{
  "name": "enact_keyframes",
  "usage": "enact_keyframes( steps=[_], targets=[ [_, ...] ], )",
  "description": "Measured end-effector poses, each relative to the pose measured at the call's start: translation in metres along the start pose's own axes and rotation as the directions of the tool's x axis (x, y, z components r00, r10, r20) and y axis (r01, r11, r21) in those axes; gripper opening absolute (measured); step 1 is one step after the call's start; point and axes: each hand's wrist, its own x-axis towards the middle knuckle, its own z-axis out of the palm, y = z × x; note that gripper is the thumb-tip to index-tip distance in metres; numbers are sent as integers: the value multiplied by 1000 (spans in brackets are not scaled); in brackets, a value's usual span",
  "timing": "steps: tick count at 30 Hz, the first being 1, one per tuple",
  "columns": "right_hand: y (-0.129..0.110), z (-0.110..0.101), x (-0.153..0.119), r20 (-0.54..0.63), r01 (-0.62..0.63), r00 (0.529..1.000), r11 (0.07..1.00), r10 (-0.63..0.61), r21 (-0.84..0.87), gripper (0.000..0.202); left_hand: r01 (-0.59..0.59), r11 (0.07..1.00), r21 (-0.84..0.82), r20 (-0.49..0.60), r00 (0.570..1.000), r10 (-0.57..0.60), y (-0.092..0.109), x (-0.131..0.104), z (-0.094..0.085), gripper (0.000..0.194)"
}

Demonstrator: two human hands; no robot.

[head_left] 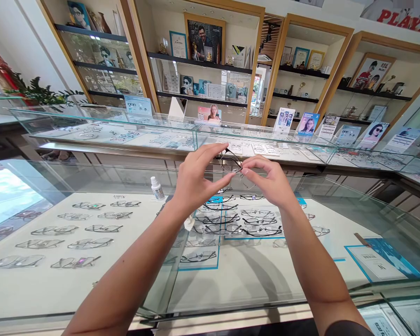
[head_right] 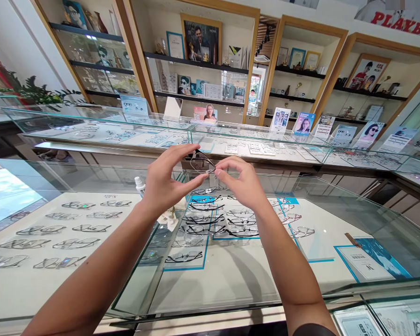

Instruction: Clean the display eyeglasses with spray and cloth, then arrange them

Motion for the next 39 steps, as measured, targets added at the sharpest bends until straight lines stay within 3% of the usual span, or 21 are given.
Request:
enact_keyframes(
  steps=[10, 22, 28, 31, 33, 35, 36, 39],
  targets=[
    [4, 2, 1, 39, -65, 997, 994, 62, 90, 9, 187, 928, -321, 82, 982, -170, -4, -2, 3, 68],
    [11, 1, 4, 213, -328, 939, 888, 269, 324, 16, 358, 729, -583, 201, 933, -297, -5, 0, 7, 70],
    [14, 5, 5, 154, -304, 951, 896, 267, 324, 16, 381, 732, -566, 226, 925, -307, -9, -3, 12, 73],
    [18, 6, 5, 94, -276, 961, 905, 259, 323, 16, 336, 808, -484, 120, 940, -319, -5, -5, 14, 77],
    [20, 7, 5, 33, -256, 965, 914, 260, 315, 17, 280, 889, -363, -49, 947, -319, 3, -6, 14, 60],
    [21, 10, 4, -61, -215, 968, 934, 242, 283, 17, 251, 936, -248, -148, 945, -293, 12, -6, 13, 26],
    [21, 12, 3, -112, -185, 969, 950, 218, 250, 17, 258, 940, -225, -144, 945, -294, 17, -6, 14, 12],
    [15, 19, 0, -218, -78, 971, 993, 95, 85, 14, 378, 880, -287, 13, 920, -391, 26, -7, 16, 16]
  ],
)
